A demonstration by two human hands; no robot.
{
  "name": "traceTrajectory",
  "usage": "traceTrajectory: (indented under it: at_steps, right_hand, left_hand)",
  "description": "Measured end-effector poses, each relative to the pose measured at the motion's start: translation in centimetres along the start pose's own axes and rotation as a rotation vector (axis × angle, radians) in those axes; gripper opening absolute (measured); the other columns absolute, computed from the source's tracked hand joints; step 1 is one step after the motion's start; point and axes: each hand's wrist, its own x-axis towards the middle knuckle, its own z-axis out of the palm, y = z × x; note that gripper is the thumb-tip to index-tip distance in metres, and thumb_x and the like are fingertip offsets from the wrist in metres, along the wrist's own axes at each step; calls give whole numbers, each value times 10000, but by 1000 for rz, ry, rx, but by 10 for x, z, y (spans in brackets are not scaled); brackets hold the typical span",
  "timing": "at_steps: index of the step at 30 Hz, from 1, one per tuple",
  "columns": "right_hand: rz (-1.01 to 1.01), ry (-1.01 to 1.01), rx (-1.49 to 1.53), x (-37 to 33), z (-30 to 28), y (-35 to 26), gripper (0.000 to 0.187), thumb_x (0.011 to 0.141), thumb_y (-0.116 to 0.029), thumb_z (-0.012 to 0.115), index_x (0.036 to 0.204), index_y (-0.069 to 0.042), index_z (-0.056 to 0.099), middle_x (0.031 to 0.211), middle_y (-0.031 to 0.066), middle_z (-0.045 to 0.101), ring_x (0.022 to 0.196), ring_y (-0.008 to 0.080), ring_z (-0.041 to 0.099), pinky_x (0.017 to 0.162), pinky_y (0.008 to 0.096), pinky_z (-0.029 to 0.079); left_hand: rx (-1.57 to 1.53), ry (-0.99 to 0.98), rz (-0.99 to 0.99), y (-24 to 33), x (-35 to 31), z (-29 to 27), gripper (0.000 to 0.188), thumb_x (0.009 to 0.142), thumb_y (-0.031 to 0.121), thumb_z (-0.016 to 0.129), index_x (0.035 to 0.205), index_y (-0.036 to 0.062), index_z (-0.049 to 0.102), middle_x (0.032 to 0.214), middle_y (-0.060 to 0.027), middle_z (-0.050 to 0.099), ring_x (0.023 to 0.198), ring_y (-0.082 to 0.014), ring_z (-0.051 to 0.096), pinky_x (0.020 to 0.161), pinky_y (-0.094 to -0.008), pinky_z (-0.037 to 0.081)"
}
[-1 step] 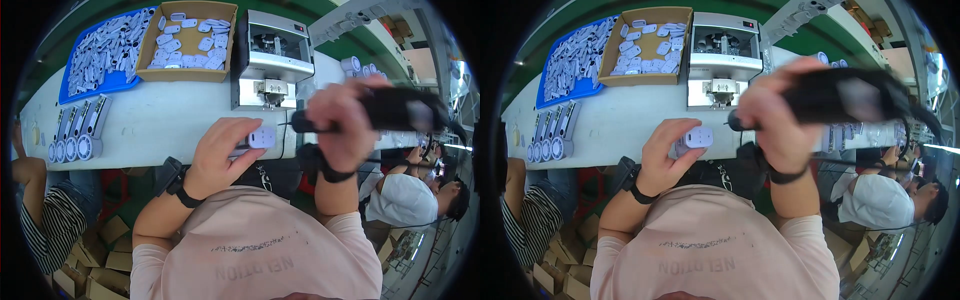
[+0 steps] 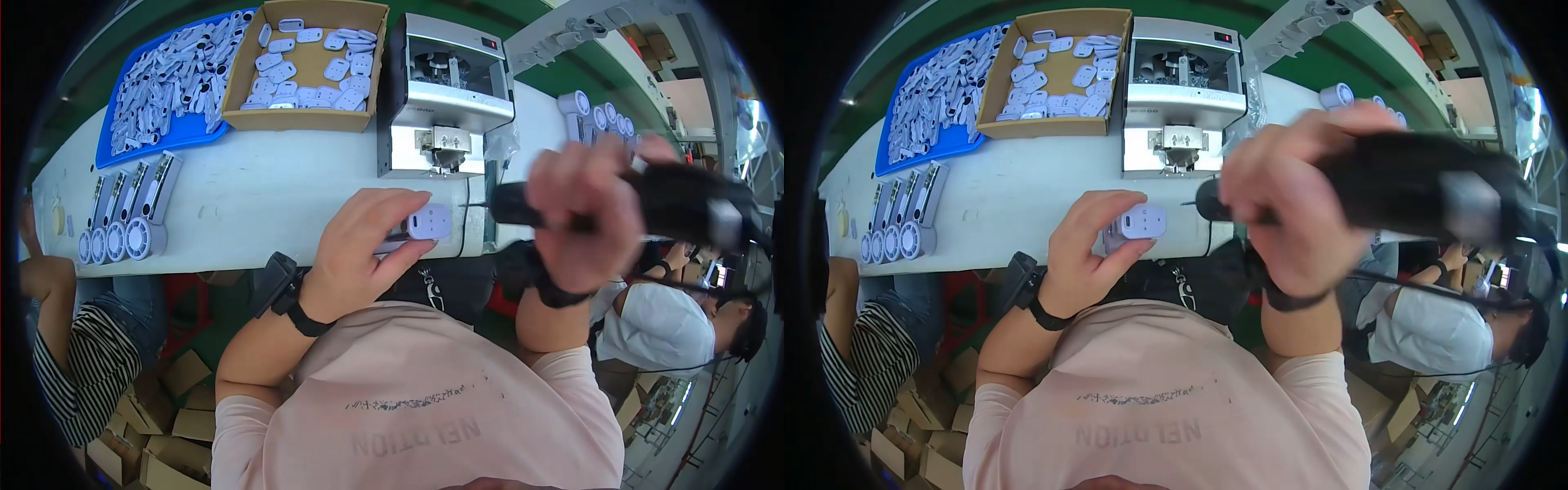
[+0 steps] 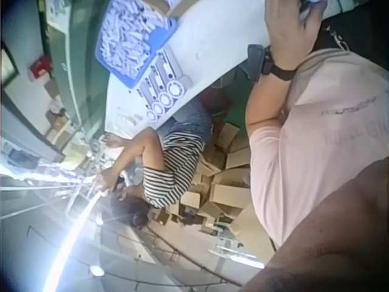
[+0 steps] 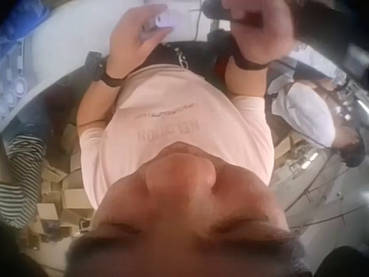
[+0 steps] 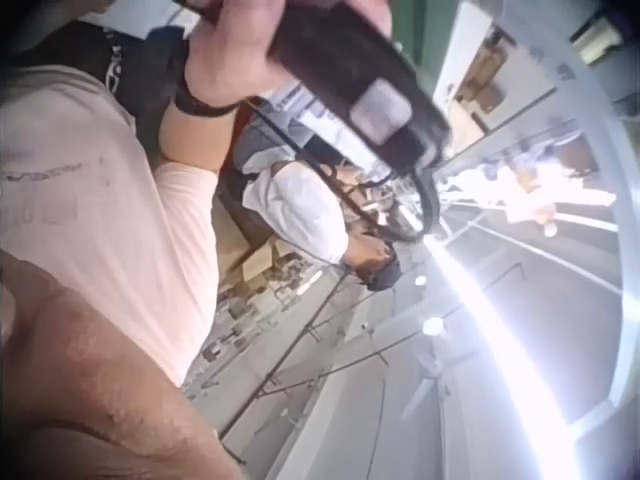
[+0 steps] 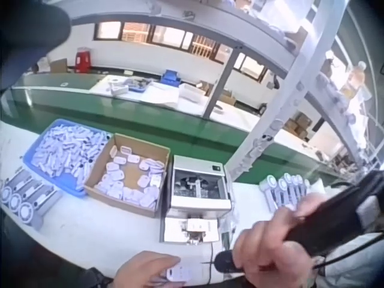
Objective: Assembling small electronic components by placing a circular part into a plastic housing and securing it with an electric screwdriver.
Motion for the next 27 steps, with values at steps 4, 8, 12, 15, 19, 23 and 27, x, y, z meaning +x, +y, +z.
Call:
traceTrajectory:
  at_steps: [4, 8, 12, 15, 19, 23, 27]
  right_hand:
    - [-89, -207, 53, 6, 10, -17, 432, 1064, -179, 592, 1464, -130, 435, 849, 10, 517, 615, 144, 500, 599, 340, 464]
    - [-15, -204, 15, 5, 24, -14, 474, 1071, -202, 612, 1497, -142, 411, 861, 15, 538, 632, 150, 526, 609, 341, 475]
    - [46, -184, -62, 6, 23, -10, 495, 1059, -200, 645, 1491, -141, 411, 870, 23, 558, 642, 158, 545, 616, 342, 482]
    - [43, -259, -141, 9, 17, -7, 497, 1058, -196, 644, 1491, -140, 409, 874, 30, 570, 648, 165, 557, 619, 343, 485]
    - [36, -336, -170, 12, 14, -6, 467, 1072, -208, 613, 1488, -141, 412, 872, 38, 575, 648, 163, 557, 620, 345, 484]
    - [37, -221, 2, 7, 17, -8, 448, 1082, -224, 595, 1484, -140, 417, 877, 41, 573, 647, 165, 553, 620, 348, 482]
    - [6, -193, 85, 5, 12, -13, 442, 1082, -235, 595, 1478, -139, 424, 890, 43, 572, 652, 172, 552, 628, 349, 479]
  left_hand:
    - [-18, 3, -3, 3, 1, 3, 504, 795, 12, 860, 1270, 37, 695, 1170, -156, 728, 1051, -336, 700, 904, -388, 557]
    - [-18, 7, 4, 3, 0, 3, 506, 793, 20, 867, 1269, 38, 696, 1163, -153, 729, 1040, -336, 698, 893, -395, 556]
    - [-41, 56, 21, 2, 1, 7, 488, 792, 23, 861, 1251, 45, 698, 1149, -127, 734, 998, -338, 683, 847, -409, 551]
    - [-33, 39, 30, 4, 3, 4, 487, 795, 21, 854, 1255, 43, 699, 1139, -123, 737, 990, -334, 684, 838, -407, 554]
    - [-43, 57, 68, 1, 5, 6, 468, 796, 16, 844, 1244, 58, 715, 1142, -116, 730, 977, -325, 684, 823, -406, 557]
    - [-13, -8, 62, 7, 9, -3, 436, 795, 6, 832, 1214, 82, 742, 1157, -115, 712, 980, -312, 682, 819, -400, 560]
    - [21, 11, 41, 10, 11, 0, 336, 811, -32, 811, 1131, 53, 750, 1196, -144, 686, 998, -288, 693, 814, -370, 567]
